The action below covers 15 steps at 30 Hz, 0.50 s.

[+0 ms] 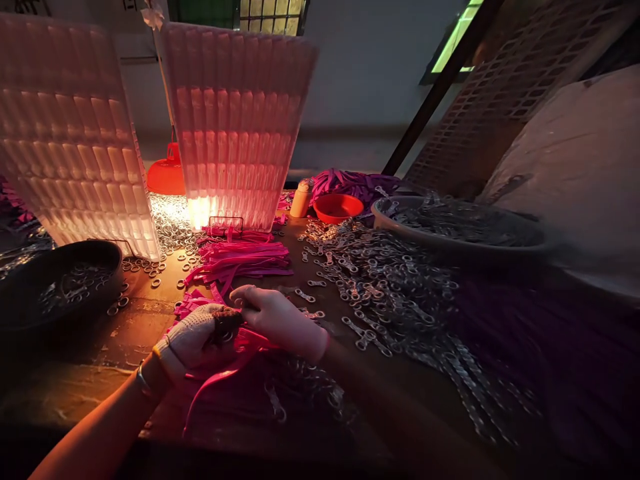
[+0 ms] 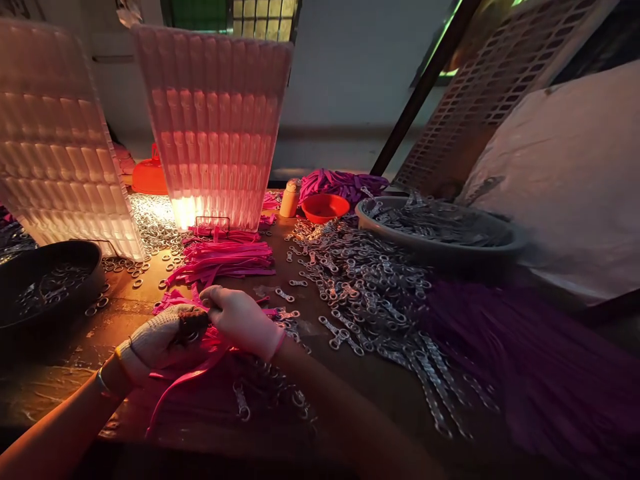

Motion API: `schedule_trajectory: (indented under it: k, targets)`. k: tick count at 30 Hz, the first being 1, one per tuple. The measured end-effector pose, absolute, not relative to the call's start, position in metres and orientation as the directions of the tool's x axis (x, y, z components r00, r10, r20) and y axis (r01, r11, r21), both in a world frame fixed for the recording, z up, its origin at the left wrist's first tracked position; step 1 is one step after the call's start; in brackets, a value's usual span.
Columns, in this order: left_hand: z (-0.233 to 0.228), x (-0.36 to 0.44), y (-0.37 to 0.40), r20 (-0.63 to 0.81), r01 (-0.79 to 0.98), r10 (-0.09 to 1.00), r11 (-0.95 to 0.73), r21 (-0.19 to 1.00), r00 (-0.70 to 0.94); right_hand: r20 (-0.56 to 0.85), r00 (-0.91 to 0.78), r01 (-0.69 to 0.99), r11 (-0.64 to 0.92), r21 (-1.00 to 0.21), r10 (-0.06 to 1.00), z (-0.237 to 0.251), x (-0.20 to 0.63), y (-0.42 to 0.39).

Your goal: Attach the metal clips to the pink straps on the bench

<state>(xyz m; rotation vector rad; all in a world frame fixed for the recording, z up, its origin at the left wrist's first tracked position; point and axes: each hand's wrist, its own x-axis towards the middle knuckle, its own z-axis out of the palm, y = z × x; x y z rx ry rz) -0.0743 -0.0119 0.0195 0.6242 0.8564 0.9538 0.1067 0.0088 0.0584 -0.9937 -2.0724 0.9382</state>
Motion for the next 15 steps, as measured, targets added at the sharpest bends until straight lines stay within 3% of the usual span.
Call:
schedule_trajectory:
  k: [5,9,15]
  targets:
    - [0.022,-0.073,-0.011,-0.307,-0.457,0.896,0.43,0.778,0.321,0.254,-0.356,0.335,0.376,-0.864,0.9,0.045,0.108,0.007]
    - [0.012,-0.067,-0.01,-0.329,-0.52,0.898,0.438,0.733,0.292,0.182,-0.404,0.292,0.316,-0.903,0.896,0.038,0.104,0.0]
    - [0.008,-0.06,-0.018,-0.246,-0.408,0.936,0.333,0.85,0.252,0.159,-0.351,0.436,0.311,-0.845,0.923,0.037,0.099,-0.003]
